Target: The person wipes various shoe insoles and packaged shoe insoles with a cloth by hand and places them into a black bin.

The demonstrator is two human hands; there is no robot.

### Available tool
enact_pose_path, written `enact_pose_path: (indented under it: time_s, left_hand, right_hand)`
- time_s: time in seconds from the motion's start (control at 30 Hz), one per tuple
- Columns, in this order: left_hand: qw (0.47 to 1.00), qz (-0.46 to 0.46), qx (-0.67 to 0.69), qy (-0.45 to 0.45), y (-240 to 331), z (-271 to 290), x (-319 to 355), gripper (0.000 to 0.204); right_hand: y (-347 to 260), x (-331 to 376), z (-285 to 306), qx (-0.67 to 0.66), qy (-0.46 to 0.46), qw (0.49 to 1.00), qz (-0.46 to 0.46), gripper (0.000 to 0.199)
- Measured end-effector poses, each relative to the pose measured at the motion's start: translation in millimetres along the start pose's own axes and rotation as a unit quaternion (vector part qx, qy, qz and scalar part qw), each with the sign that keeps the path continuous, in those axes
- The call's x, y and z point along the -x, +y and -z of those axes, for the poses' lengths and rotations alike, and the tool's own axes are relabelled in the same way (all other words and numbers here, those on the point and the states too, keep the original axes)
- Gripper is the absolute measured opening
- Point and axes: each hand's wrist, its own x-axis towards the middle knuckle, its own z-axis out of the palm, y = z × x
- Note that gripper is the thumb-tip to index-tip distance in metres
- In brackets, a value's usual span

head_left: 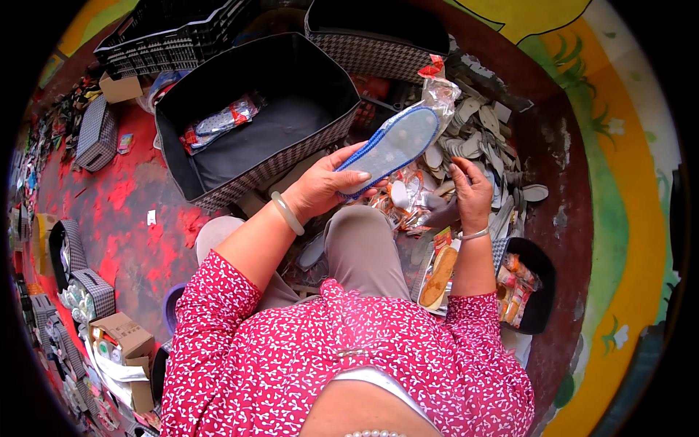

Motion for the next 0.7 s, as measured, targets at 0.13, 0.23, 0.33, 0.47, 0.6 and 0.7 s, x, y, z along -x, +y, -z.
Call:
enact_pose_path:
  time_s: [0.13, 0.23, 0.33, 0.47, 0.6, 0.7]
  left_hand:
    - [1.0, -0.003, -0.008, -0.011, 0.4, -3.8, 0.8, 0.06]
    - [0.999, -0.006, -0.04, 0.0, 1.6, -4.5, 1.0, 0.058]
    - [0.997, -0.028, -0.069, 0.023, -7.5, 7.0, -3.0, 0.06]
    - [0.991, -0.097, -0.082, 0.044, -8.8, 9.2, -9.4, 0.07]
    - [0.983, -0.164, -0.065, 0.044, -4.7, -7.8, -4.8, 0.081]
    - [0.98, -0.187, -0.068, 0.019, -0.3, -3.9, -7.8, 0.083]
  right_hand:
    - [-40.7, -10.8, -10.8, -0.331, -0.063, 0.931, -0.141, 0.041]
    - [-48.2, -18.5, -20.1, -0.432, -0.106, 0.883, -0.15, 0.034]
    - [-59.1, -18.4, -35.8, -0.465, -0.108, 0.857, -0.192, 0.022]
    - [-58.2, -19.0, -53.2, -0.466, -0.12, 0.844, -0.236, 0.016]
    - [-69.5, -8.5, -75.1, -0.43, -0.164, 0.852, -0.25, 0.016]
    - [-76.1, -1.7, -89.9, -0.429, -0.209, 0.835, -0.272, 0.017]
